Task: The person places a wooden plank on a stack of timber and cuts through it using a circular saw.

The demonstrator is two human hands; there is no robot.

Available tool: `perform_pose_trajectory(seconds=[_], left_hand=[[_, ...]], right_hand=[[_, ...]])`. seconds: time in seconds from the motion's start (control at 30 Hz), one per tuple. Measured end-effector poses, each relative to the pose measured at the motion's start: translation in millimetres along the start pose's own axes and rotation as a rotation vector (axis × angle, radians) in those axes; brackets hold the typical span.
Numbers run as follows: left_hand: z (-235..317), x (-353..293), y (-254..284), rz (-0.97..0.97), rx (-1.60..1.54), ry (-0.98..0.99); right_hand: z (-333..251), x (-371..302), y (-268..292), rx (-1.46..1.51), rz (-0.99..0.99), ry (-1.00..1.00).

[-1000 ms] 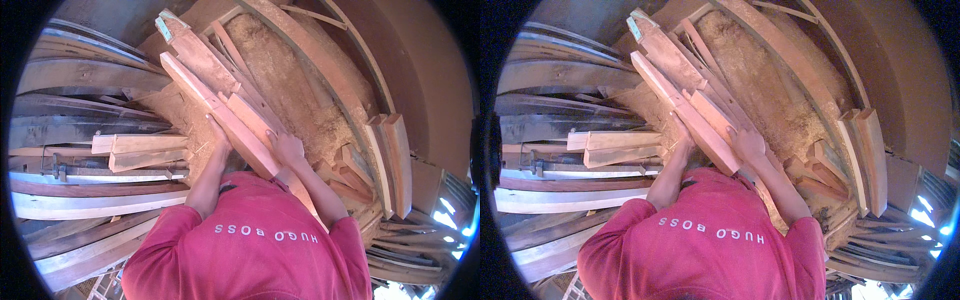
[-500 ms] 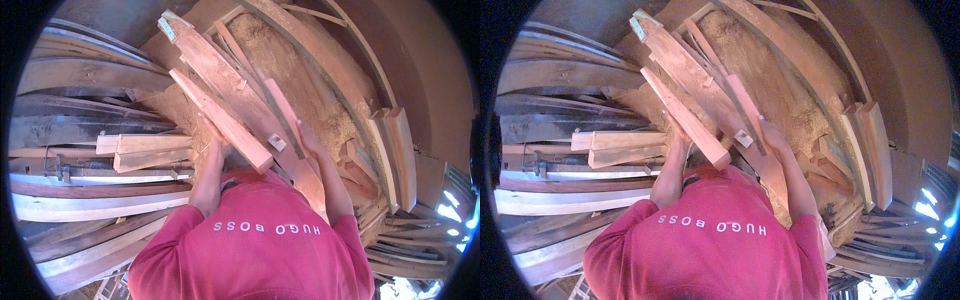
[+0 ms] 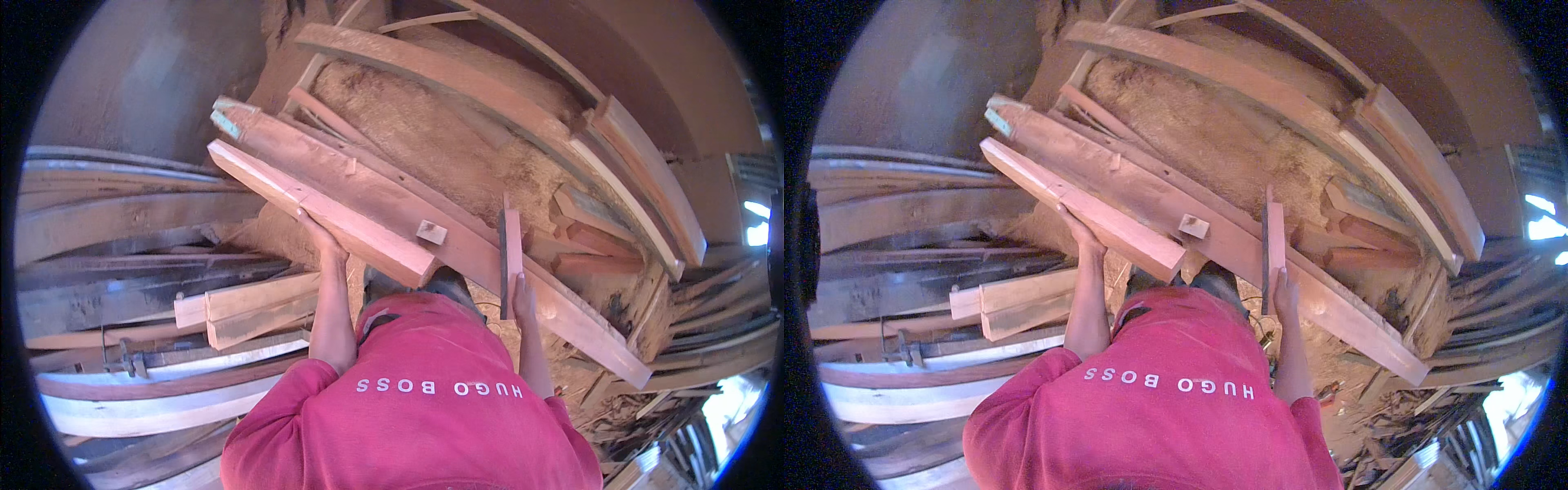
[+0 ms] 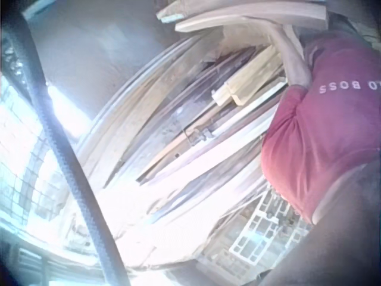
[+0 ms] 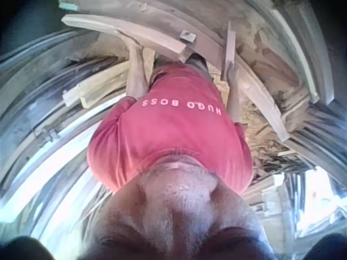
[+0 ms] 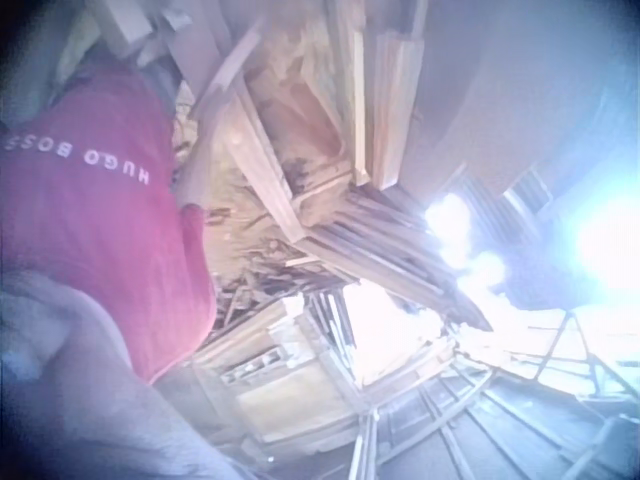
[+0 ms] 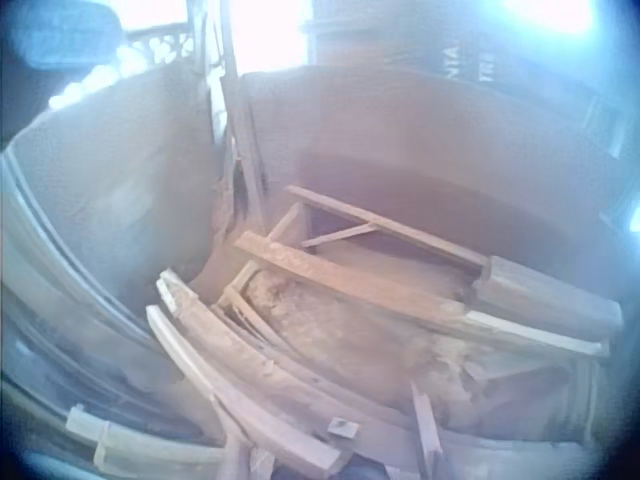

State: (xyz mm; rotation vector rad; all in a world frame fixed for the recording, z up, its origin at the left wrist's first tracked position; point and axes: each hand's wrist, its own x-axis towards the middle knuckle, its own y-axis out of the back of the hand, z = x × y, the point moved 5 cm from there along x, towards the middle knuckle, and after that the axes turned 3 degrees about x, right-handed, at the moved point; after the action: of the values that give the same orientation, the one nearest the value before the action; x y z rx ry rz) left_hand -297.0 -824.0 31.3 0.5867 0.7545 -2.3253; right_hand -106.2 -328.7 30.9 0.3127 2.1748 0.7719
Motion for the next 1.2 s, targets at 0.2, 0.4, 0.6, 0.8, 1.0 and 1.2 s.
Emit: perform_pose_trajectory(seconds=[0.2,0.4,0.6,0.8,1.0,1.2], left_hand=[[-32,-52,-53,-0.195,0.277,0.022],[-67,-102,-111,-0.501,0.409,0.009],[-89,-139,-156,-0.749,0.861,-0.343],[-130,-202,-223,-1.135,1.241,-0.244],[-219,-201,-218,-1.42,1.596,0.209],[-338,-230,-275,-1.622,1.903,0.174]], right_hand=[[111,-60,1,0.163,0.239,0.026],[222,-145,-12,0.299,0.53,-0.052],[316,-242,-66,0.484,0.75,-0.272],[369,-306,-127,0.631,0.944,-0.618],[364,-355,-209,0.784,0.976,-0.988],[322,-366,-235,0.902,0.884,-1.253]])
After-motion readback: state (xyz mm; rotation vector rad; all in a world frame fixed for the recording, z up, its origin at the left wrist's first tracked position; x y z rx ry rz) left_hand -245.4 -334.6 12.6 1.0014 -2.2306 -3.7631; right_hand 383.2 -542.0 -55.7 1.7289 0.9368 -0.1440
